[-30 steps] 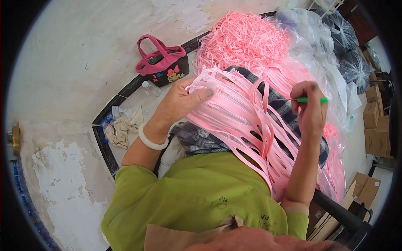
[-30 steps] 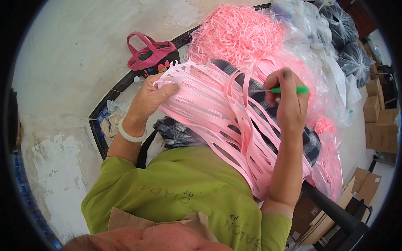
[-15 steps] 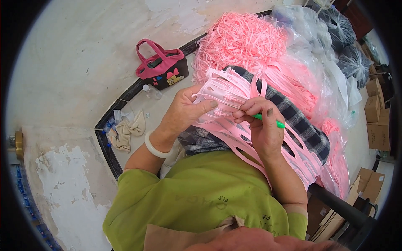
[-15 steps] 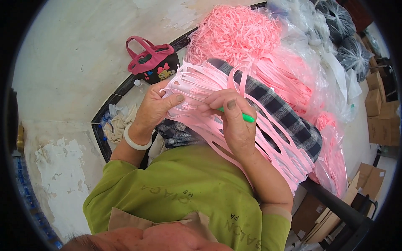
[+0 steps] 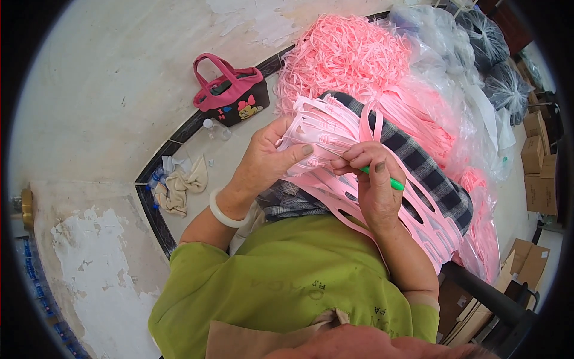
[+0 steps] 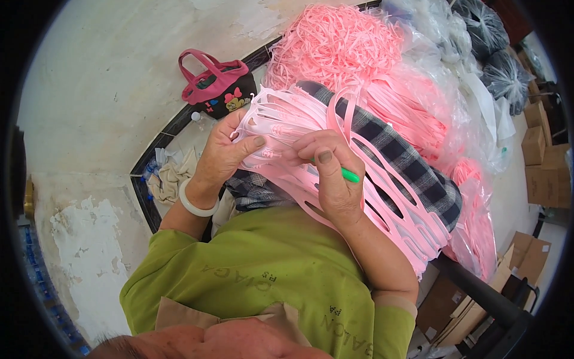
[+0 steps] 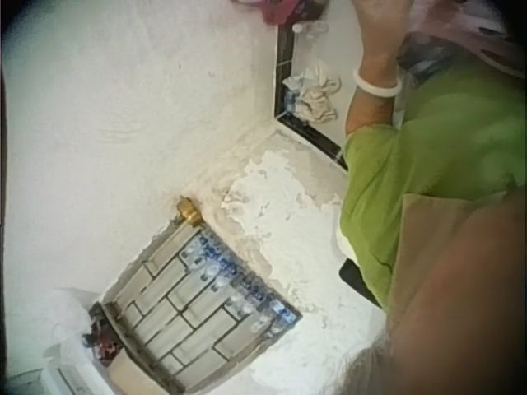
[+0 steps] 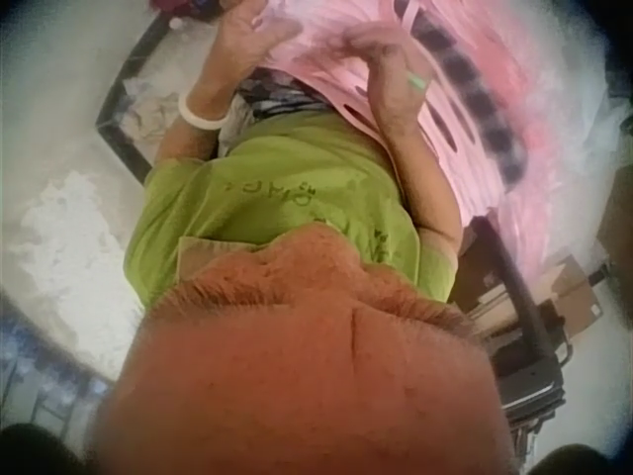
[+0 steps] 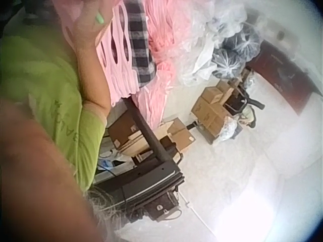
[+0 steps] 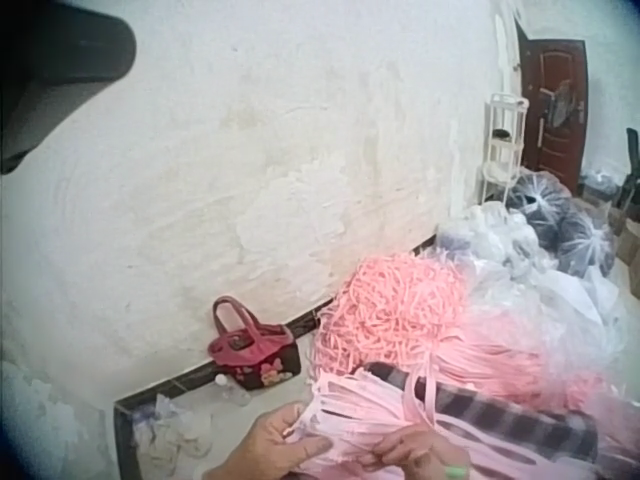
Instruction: The person assembles pink plastic strips by threading and tying them together with a green hook tool.
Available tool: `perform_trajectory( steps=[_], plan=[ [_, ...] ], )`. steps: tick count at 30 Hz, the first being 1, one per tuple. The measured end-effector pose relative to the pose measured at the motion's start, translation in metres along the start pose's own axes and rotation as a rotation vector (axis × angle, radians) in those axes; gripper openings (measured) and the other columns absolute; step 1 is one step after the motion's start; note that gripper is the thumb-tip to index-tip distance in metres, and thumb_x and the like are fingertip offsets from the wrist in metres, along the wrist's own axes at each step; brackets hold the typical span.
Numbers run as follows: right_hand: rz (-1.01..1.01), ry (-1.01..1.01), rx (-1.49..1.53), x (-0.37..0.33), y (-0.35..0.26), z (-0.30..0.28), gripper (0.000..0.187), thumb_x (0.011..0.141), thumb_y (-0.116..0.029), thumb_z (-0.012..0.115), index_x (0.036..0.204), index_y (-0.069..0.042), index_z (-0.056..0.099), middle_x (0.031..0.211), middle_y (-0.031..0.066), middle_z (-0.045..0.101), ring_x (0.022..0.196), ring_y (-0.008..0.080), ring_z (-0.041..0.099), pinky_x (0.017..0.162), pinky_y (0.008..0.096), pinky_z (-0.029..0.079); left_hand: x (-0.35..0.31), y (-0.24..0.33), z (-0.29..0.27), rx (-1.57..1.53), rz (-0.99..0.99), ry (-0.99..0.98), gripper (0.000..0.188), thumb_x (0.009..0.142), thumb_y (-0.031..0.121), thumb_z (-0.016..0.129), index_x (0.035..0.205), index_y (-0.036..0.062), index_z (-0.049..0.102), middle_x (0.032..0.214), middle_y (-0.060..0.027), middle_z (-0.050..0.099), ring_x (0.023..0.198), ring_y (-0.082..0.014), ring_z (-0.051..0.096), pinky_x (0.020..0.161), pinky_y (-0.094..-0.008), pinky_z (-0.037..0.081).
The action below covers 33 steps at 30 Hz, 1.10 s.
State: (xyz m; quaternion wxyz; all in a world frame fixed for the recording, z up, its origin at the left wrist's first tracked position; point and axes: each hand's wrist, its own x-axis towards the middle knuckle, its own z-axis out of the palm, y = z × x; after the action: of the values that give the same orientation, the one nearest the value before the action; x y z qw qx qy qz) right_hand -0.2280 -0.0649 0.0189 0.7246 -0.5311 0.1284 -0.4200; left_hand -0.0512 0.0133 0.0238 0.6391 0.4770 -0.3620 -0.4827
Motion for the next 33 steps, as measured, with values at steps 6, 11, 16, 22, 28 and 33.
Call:
perform_trajectory(
  steps=[6, 11, 16, 22, 28, 33],
  plan=[
    [-0.224, -0.008, -0.405, -0.002, 0.001, 0.004, 0.023, 0.090, -0.016, 0.051, 0.079, 0.003, 0.058, 0.084, 0.0143, 0.060, 0.078, 0.0215, 0.060, 0.070, 0.0303, 0.048, -0.001, -0.001, -0.004, 0.382, 0.205, 0.023, 0.013, 0.080, 0.003, 0.064, 0.092, 0.0012, 0.060, 0.076, 0.0017, 0.058, 0.072, -0.0030, 0.048, 0.064, -0.0203, 0.042],
    [-0.404, -0.113, -0.677, 0.001, -0.002, 0.008, 0.003, 0.078, -0.001, 0.059, 0.076, 0.001, 0.058, 0.079, 0.0139, 0.060, 0.069, 0.0231, 0.059, 0.060, 0.0297, 0.047, -0.001, -0.002, -0.004, 0.574, 0.300, 0.083, 0.012, 0.077, 0.002, 0.064, 0.073, 0.0016, 0.053, 0.058, -0.0009, 0.048, 0.059, -0.0037, 0.041, 0.052, -0.0223, 0.037],
    [-0.421, -0.119, -0.717, 0.000, -0.005, 0.009, 0.002, 0.077, 0.001, 0.058, 0.076, 0.002, 0.058, 0.078, 0.0134, 0.060, 0.067, 0.0234, 0.059, 0.058, 0.0300, 0.047, -0.004, 0.001, -0.002, 0.604, 0.329, 0.086, 0.011, 0.077, 0.002, 0.064, 0.073, 0.0019, 0.053, 0.059, -0.0010, 0.049, 0.058, -0.0038, 0.041, 0.052, -0.0220, 0.037],
    [-0.385, -0.117, -0.716, -0.005, -0.002, 0.004, 0.010, 0.082, -0.005, 0.055, 0.077, 0.003, 0.058, 0.081, 0.0152, 0.061, 0.072, 0.0234, 0.060, 0.065, 0.0307, 0.049, -0.007, -0.002, -0.002, 0.525, 0.296, 0.075, 0.009, 0.078, 0.002, 0.064, 0.076, 0.0023, 0.055, 0.065, 0.0006, 0.053, 0.062, -0.0036, 0.044, 0.056, -0.0218, 0.038],
    [-0.279, -0.022, -0.517, -0.005, 0.006, -0.001, 0.014, 0.084, -0.009, 0.054, 0.077, 0.002, 0.059, 0.080, 0.0133, 0.063, 0.073, 0.0232, 0.060, 0.066, 0.0316, 0.047, -0.006, -0.003, -0.007, 0.275, 0.128, 0.035, 0.010, 0.082, 0.004, 0.062, 0.090, 0.0014, 0.058, 0.083, 0.0018, 0.057, 0.076, -0.0036, 0.049, 0.068, -0.0201, 0.041],
    [-0.219, 0.021, -0.470, -0.009, 0.011, -0.008, 0.021, 0.088, -0.014, 0.052, 0.077, 0.002, 0.059, 0.081, 0.0133, 0.063, 0.074, 0.0218, 0.059, 0.068, 0.0303, 0.046, -0.007, -0.002, -0.009, 0.124, 0.113, 0.037, 0.015, 0.084, 0.005, 0.061, 0.098, 0.0007, 0.057, 0.090, 0.0007, 0.058, 0.081, -0.0044, 0.050, 0.072, -0.0207, 0.043]
  ],
)
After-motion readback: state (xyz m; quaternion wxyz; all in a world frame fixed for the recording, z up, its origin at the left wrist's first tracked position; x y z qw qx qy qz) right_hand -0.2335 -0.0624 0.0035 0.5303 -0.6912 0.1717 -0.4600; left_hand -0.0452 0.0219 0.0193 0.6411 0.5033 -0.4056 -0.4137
